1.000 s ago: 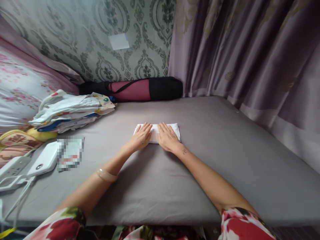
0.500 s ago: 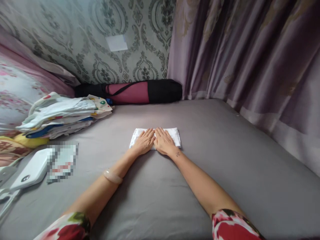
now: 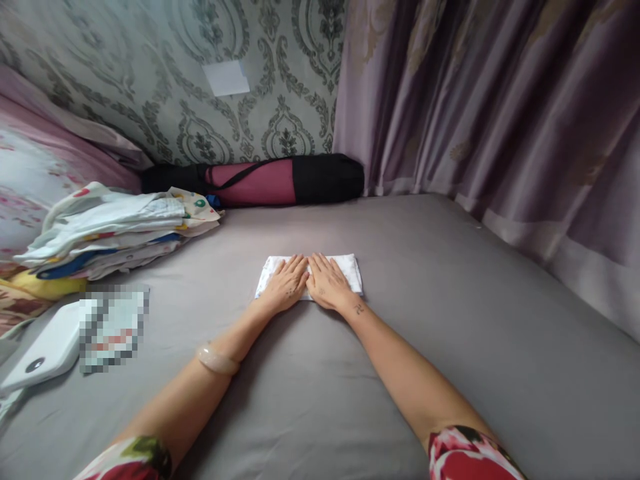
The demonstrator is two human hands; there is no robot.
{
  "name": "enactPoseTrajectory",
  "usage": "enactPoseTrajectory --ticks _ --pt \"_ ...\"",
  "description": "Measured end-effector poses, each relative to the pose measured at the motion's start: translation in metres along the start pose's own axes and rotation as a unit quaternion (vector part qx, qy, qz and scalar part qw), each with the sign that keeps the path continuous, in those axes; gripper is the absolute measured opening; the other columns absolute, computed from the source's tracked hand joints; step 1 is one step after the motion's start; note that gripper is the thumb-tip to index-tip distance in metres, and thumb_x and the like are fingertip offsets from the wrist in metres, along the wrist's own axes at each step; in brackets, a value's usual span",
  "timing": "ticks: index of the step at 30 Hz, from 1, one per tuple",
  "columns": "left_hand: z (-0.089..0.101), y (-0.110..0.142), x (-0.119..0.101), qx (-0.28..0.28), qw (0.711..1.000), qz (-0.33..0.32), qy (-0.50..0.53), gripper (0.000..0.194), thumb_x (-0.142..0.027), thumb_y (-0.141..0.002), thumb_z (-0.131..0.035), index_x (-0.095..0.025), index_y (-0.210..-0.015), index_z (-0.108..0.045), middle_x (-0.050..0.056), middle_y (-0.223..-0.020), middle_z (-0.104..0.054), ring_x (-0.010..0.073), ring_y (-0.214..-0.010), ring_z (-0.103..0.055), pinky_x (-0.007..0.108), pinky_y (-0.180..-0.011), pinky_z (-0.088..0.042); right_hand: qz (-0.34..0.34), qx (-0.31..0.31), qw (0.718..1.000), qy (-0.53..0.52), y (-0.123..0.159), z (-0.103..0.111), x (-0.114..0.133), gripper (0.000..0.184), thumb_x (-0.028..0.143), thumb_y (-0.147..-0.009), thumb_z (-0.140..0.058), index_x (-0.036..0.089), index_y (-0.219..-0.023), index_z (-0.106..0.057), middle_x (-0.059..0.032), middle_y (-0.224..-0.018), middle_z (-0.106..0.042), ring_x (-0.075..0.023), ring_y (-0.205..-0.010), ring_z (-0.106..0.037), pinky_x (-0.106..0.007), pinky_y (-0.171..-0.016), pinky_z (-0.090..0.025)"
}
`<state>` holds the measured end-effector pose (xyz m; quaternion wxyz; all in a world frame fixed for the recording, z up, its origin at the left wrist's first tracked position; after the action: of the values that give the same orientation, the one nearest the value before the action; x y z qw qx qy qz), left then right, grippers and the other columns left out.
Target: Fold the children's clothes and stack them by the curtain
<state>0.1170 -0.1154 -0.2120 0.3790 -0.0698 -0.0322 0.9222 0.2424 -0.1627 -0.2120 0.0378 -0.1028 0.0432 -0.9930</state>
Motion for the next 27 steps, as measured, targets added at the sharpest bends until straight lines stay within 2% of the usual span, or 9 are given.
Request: enactPoseTrajectory --ticks 6,11,15,20,24,27 --pt "0.004 -0.002 0.001 -0.071 0.997 0.002 -0.024 0.052 -0.032 -0.101 -0.021 -0.01 -0.145 -0.038 0.012 -0.153 -0.035 0.0246 -0.145 -0.025 0.046 -0.119 -0.018 0.0 -0.045 0.999 0.018 -0.001 0.007 0.004 0.059 0.024 -0.094 -0.023 0.003 -0.148 -0.033 -0.0128 -0.156 -0.028 -0.0227 -0.145 -0.022 -0.043 -0.12 -0.014" --pt "-0.007 -0.002 0.006 -0.014 1.0 0.015 -0.02 0.053 -0.034 -0.101 -0.02 -0.011 -0.145 -0.038 0.011 -0.152 -0.039 0.025 -0.143 -0.03 0.045 -0.117 -0.024 0.018 -0.017 1.0 0.008 -0.004 -0.005 0.001 0.059 0.028 -0.096 -0.022 0.001 -0.147 -0.035 -0.0141 -0.154 -0.032 -0.0227 -0.144 -0.026 -0.039 -0.119 -0.017" --pt "-0.009 -0.002 0.007 0.004 1.0 0.018 -0.021 0.054 -0.033 -0.101 -0.02 -0.01 -0.146 -0.036 0.012 -0.153 -0.035 0.026 -0.143 -0.028 0.045 -0.118 -0.023 0.022 -0.019 1.0 0.006 -0.004 -0.01 -0.002 0.059 0.028 -0.096 -0.021 0.001 -0.147 -0.034 -0.0144 -0.154 -0.033 -0.0238 -0.144 -0.026 -0.039 -0.119 -0.017" --pt "-0.007 -0.002 0.006 -0.008 1.0 0.018 -0.017 0.053 -0.033 -0.101 -0.02 -0.011 -0.146 -0.037 0.011 -0.152 -0.037 0.0257 -0.143 -0.03 0.046 -0.117 -0.024 0.018 -0.02 1.0 0.004 -0.004 -0.008 0.0 0.059 0.028 -0.096 -0.021 0.001 -0.147 -0.034 -0.014 -0.154 -0.033 -0.0242 -0.143 -0.027 -0.04 -0.119 -0.018" --pt "-0.002 -0.001 0.004 -0.035 0.999 0.015 -0.02 0.05 -0.033 -0.101 -0.021 -0.016 -0.144 -0.04 0.009 -0.151 -0.04 0.0243 -0.142 -0.032 0.047 -0.117 -0.023 0.008 -0.029 0.999 0.015 -0.004 -0.002 -0.001 0.059 0.028 -0.095 -0.023 0.002 -0.147 -0.035 -0.014 -0.154 -0.032 -0.0238 -0.144 -0.025 -0.041 -0.119 -0.017" --pt "0.003 0.0 0.003 -0.054 0.998 0.015 -0.029 0.052 -0.033 -0.101 -0.02 -0.014 -0.144 -0.04 0.01 -0.151 -0.04 0.0243 -0.143 -0.03 0.046 -0.118 -0.021 -0.008 -0.044 0.999 0.023 -0.004 0.004 -0.002 0.059 0.027 -0.095 -0.024 0.002 -0.147 -0.035 -0.0143 -0.155 -0.031 -0.024 -0.144 -0.024 -0.042 -0.119 -0.016"
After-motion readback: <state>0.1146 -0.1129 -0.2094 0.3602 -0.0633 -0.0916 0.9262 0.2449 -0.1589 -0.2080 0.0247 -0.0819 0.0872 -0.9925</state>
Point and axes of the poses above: each hand's wrist, its own y-axis away from the middle knuckle, its own z-axis out of the back of the hand, x = y × z, the point moved 2 cm from there along -y, towards the middle knuckle
